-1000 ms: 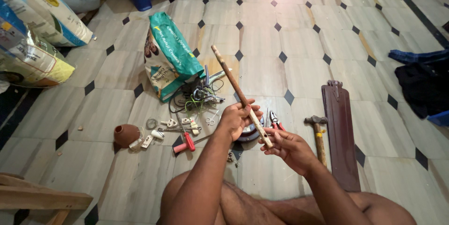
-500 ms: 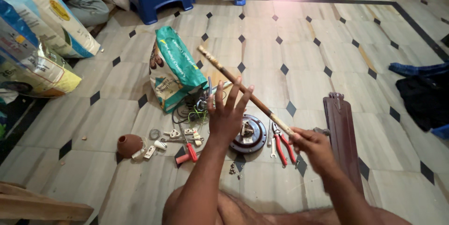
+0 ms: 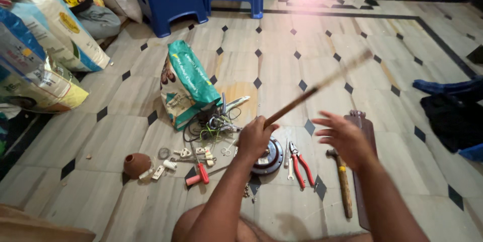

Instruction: The person sits on the floor and assembles an electric fan by inserting a metal rod into the fan base and securing it with a nut. They use their hands to align and tighten the components.

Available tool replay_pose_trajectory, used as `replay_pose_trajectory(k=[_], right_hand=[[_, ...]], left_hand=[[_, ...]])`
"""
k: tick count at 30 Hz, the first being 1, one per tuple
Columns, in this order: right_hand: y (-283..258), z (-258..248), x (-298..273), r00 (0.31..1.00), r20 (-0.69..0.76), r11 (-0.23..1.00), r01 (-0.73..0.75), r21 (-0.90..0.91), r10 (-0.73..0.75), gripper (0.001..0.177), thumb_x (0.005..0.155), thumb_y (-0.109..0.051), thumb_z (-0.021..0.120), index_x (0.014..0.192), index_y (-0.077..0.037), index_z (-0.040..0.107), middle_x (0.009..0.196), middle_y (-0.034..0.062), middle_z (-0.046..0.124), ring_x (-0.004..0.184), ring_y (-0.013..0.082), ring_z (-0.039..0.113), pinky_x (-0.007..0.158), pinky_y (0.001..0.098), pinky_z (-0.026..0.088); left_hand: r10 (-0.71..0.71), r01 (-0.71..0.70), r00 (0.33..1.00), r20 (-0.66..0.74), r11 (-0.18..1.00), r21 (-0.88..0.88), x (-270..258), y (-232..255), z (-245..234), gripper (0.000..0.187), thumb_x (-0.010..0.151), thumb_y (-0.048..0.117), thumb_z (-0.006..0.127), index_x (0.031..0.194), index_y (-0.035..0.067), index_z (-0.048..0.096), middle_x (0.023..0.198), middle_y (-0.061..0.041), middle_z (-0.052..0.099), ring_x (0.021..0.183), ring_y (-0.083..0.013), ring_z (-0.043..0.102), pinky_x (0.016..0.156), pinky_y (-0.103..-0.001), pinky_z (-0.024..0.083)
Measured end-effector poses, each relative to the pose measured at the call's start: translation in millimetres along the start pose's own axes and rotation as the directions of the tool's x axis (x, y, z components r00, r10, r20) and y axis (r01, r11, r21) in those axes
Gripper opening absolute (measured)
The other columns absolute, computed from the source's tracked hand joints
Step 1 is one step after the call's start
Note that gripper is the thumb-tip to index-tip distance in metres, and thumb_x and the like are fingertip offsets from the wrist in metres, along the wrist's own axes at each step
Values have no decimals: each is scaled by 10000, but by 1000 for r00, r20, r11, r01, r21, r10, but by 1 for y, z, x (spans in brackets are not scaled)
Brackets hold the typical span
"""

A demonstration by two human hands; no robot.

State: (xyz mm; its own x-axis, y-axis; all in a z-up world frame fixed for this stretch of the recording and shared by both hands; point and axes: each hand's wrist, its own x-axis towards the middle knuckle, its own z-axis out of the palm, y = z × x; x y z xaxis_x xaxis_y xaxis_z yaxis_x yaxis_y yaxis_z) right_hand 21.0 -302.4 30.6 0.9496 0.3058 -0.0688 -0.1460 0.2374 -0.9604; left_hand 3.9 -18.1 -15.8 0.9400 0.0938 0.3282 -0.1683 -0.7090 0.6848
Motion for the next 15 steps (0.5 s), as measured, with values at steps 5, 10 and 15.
replay_pose_trajectory(k=[5, 10, 15], right_hand=[[66, 74, 22, 993, 119, 880, 48, -473, 10, 562, 889, -74, 708, 1430, -88, 554, 1284, 84, 701, 1038, 162, 681, 900, 334, 570], [102, 105, 34, 972, 194, 925, -49, -376, 130, 383, 896, -17, 732, 1260, 57, 638, 1083, 123, 754, 980, 188, 736, 898, 350, 597], [104, 102, 44, 956, -14, 907, -281, -314, 292, 334, 926, -28, 651, 1257, 2, 622, 1074, 107, 742, 975, 213, 733, 785, 393, 452]], left_hand=[[-71, 205, 975, 210, 654, -728, 1, -7, 21, 345, 1100, 334, 458, 1205, 72, 657, 775, 23, 529, 680, -97, 503, 621, -273, 432], [-116, 430, 902, 416, 324, -843, -2, -13, 10, 331, 1093, 313, 413, 1282, 107, 590, 749, 43, 453, 627, -66, 440, 563, -235, 394], [-65, 275, 961, 269, 116, -955, 9, -11, 9, 289, 1133, 247, 494, 1339, 51, 547, 845, 1, 513, 779, -117, 536, 743, -275, 501]])
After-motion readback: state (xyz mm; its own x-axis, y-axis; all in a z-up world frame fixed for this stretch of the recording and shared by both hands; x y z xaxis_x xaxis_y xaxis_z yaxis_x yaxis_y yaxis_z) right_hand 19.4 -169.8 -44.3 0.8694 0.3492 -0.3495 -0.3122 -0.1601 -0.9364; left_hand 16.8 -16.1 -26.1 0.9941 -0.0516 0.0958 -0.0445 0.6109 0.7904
